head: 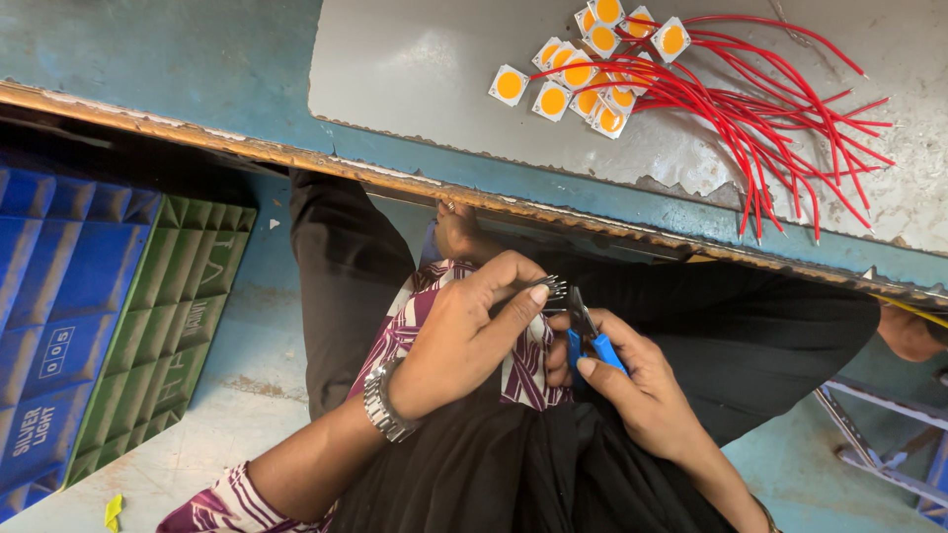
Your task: The person sorts bundles of red and black wires on a workbench, strips insulation from the wire ends with pliers, dips the stripped ends into a small cup of flux paste, and then solders the wire ends onto LED modules using a soldering iron.
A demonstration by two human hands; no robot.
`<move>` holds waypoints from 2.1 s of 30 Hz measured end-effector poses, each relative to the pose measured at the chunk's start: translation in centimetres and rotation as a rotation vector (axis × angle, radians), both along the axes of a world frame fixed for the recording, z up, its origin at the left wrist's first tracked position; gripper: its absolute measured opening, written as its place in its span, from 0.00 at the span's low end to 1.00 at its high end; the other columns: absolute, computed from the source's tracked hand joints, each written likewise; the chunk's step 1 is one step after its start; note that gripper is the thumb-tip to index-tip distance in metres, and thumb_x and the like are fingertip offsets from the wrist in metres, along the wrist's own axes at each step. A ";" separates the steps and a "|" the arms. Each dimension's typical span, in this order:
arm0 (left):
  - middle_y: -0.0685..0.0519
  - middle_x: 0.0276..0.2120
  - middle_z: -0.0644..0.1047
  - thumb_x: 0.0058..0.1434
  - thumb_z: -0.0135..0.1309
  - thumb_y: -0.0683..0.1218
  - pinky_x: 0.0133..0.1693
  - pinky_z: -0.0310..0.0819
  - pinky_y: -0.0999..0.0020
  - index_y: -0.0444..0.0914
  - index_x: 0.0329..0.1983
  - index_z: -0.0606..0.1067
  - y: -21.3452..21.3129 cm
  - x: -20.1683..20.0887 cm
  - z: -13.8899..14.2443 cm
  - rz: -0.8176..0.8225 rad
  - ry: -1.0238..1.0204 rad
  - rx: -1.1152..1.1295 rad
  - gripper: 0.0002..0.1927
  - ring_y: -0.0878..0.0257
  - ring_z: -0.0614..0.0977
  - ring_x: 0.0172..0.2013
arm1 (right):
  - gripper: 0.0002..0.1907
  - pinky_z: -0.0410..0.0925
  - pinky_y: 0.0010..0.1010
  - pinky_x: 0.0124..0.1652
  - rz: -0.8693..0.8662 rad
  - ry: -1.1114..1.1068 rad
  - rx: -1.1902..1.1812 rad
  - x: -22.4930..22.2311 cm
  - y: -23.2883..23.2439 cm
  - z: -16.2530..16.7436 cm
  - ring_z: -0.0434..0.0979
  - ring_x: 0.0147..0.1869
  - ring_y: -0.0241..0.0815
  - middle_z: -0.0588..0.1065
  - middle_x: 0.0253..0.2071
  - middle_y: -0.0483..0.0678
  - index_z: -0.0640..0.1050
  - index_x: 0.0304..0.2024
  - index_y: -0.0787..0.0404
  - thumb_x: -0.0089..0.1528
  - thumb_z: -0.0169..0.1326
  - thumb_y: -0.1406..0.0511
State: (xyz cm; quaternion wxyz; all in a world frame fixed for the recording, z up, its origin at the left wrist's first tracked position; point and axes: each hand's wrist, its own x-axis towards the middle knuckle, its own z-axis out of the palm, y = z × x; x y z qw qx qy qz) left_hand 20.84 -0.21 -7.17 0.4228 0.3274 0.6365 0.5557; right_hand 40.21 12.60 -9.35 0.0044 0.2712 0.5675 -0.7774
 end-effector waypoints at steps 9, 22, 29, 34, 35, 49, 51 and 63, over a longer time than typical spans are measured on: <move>0.53 0.31 0.82 0.68 0.53 0.44 0.34 0.75 0.75 0.33 0.43 0.76 0.1 0.0 0.2 0.032 0.010 -0.014 0.08 0.74 0.80 0.32 | 0.22 0.73 0.33 0.53 0.068 -0.012 0.083 -0.2 0.7 0.0 0.80 0.49 0.40 0.79 0.44 0.52 0.72 0.60 0.68 0.63 0.49 0.69; 0.54 0.23 0.81 0.65 0.54 0.46 0.21 0.63 0.73 0.36 0.40 0.78 0.3 -0.2 1.2 0.016 0.157 -0.103 0.09 0.73 0.73 0.18 | 0.22 0.73 0.31 0.49 0.099 -0.028 0.102 -0.3 0.9 0.2 0.78 0.46 0.37 0.78 0.42 0.48 0.73 0.60 0.65 0.63 0.50 0.69; 0.54 0.22 0.80 0.65 0.54 0.47 0.20 0.61 0.73 0.36 0.40 0.78 0.3 -0.2 1.1 0.013 0.160 -0.116 0.09 0.74 0.71 0.17 | 0.22 0.71 0.28 0.46 0.101 -0.025 0.139 -0.2 0.9 0.0 0.76 0.44 0.36 0.77 0.41 0.46 0.73 0.60 0.65 0.63 0.51 0.68; 0.55 0.23 0.81 0.65 0.54 0.46 0.21 0.61 0.73 0.35 0.40 0.77 0.2 -0.2 1.0 0.016 0.153 -0.093 0.09 0.74 0.72 0.18 | 0.23 0.72 0.28 0.46 0.092 -0.019 0.133 -0.2 0.9 0.1 0.76 0.44 0.35 0.77 0.41 0.46 0.72 0.61 0.65 0.62 0.50 0.68; 0.55 0.23 0.81 0.65 0.54 0.46 0.21 0.61 0.73 0.35 0.40 0.77 0.2 -0.2 1.0 0.015 0.152 -0.094 0.09 0.74 0.71 0.18 | 0.23 0.72 0.28 0.46 0.092 -0.024 0.134 -0.2 0.9 0.1 0.77 0.43 0.35 0.77 0.41 0.46 0.73 0.61 0.65 0.62 0.50 0.68; 0.54 0.22 0.81 0.65 0.54 0.46 0.19 0.62 0.73 0.35 0.40 0.77 0.3 0.0 0.8 0.016 0.164 -0.107 0.08 0.73 0.73 0.15 | 0.17 0.67 0.24 0.34 0.062 -0.039 0.201 0.0 0.4 -0.7 0.70 0.33 0.32 0.73 0.32 0.43 0.77 0.55 0.63 0.64 0.48 0.69; 0.54 0.21 0.81 0.65 0.54 0.45 0.20 0.63 0.73 0.35 0.40 0.78 0.2 -0.1 0.7 0.019 0.162 -0.122 0.08 0.73 0.73 0.16 | 0.16 0.65 0.24 0.32 0.029 -0.046 0.147 0.1 0.1 -1.1 0.67 0.31 0.32 0.71 0.31 0.43 0.77 0.55 0.64 0.65 0.48 0.69; 0.51 0.24 0.81 0.66 0.55 0.45 0.24 0.68 0.73 0.35 0.41 0.78 0.2 -0.2 0.6 0.040 0.163 -0.070 0.08 0.71 0.77 0.21 | 0.23 0.74 0.35 0.53 0.038 -0.031 0.069 0.1 1.1 0.5 0.81 0.50 0.41 0.80 0.44 0.52 0.73 0.61 0.67 0.62 0.49 0.69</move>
